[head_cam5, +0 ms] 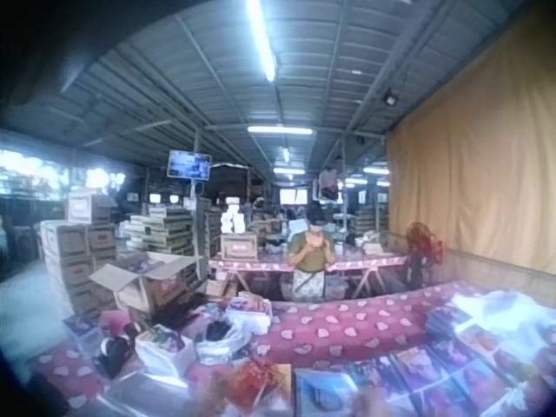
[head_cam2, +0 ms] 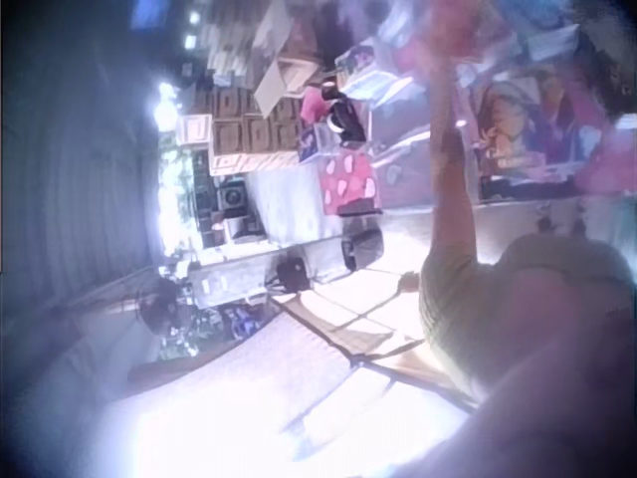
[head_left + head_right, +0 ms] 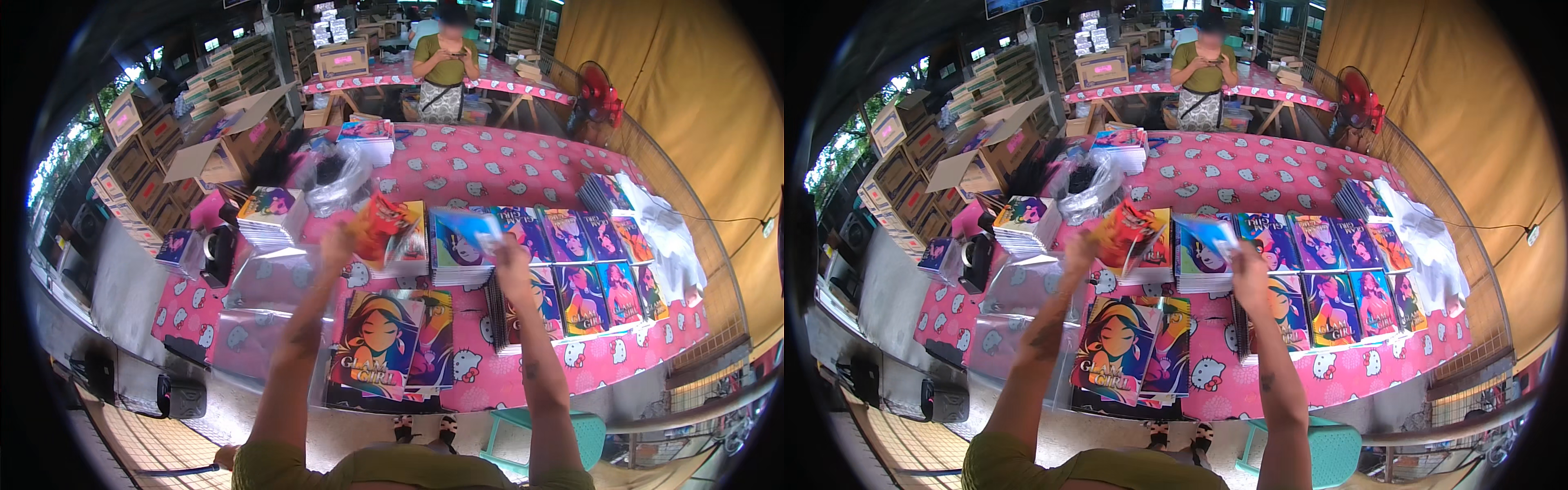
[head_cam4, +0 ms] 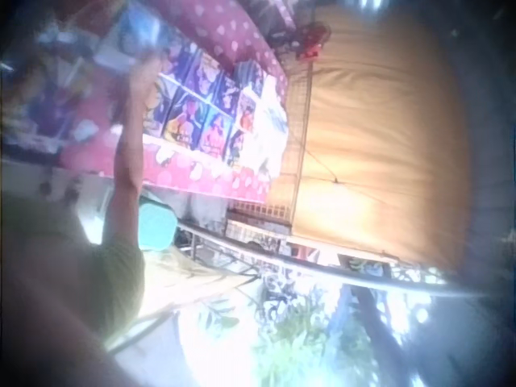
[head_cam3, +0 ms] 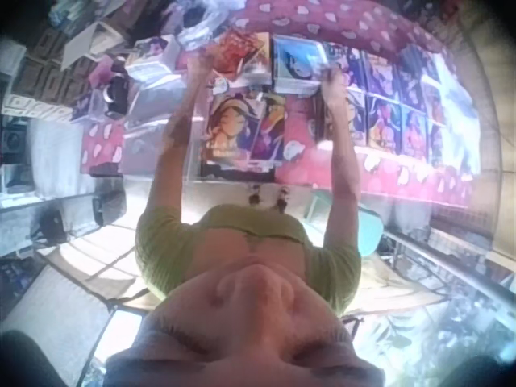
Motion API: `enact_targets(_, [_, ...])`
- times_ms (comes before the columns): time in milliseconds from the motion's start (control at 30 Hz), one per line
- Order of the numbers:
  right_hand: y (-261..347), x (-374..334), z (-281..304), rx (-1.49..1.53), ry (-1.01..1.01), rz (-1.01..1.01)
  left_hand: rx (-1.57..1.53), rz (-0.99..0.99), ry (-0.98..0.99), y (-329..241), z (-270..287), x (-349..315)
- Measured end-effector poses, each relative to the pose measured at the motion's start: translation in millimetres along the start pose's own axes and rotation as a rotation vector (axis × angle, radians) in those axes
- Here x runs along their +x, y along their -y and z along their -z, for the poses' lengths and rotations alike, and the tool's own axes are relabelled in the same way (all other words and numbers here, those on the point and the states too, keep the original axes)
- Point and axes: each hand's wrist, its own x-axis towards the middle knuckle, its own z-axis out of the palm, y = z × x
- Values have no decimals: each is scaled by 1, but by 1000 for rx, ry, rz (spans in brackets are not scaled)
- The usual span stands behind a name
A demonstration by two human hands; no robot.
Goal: The person stacks spiral notebooks one at a time from a table onto a central pile by hand.
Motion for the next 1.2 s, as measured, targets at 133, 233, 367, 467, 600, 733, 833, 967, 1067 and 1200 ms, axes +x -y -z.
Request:
enact_targets(133, [7,-56,19,1068,-223,-97,-464,-366,-519,-88,139,35])
enact_targets(233, [20,-67,-25,817,161,-201,-972,-158,-589,-148,256,12])
enact_targets(367, [-8,-63,-75,631,439,117,-742,-489,-44,-171,230,4])
enact_targets(467, [-12,-51,-63,668,283,-32,-399,-737,310,-184,119,-54])
enact_targets(600, [-92,-26,13,169,-185,11,-424,-714,-2,-226,79,-55])
enact_targets(733, [-205,26,130,-506,-542,-119,-593,-315,196,-326,11,3])
enact_targets(833, [-252,34,164,-819,-525,-446,-364,-176,386,-372,-98,-2])
enact_targets(967, [-218,48,173,-778,-158,-658,-92,-97,378,-387,-136,-13])
enact_targets(1067, [-238,56,190,-671,-80,-624,-246,1,480,-359,-129,12])
enact_targets(1200, [-263,63,232,523,-264,-600,-422,-175,39,-364,-73,39])
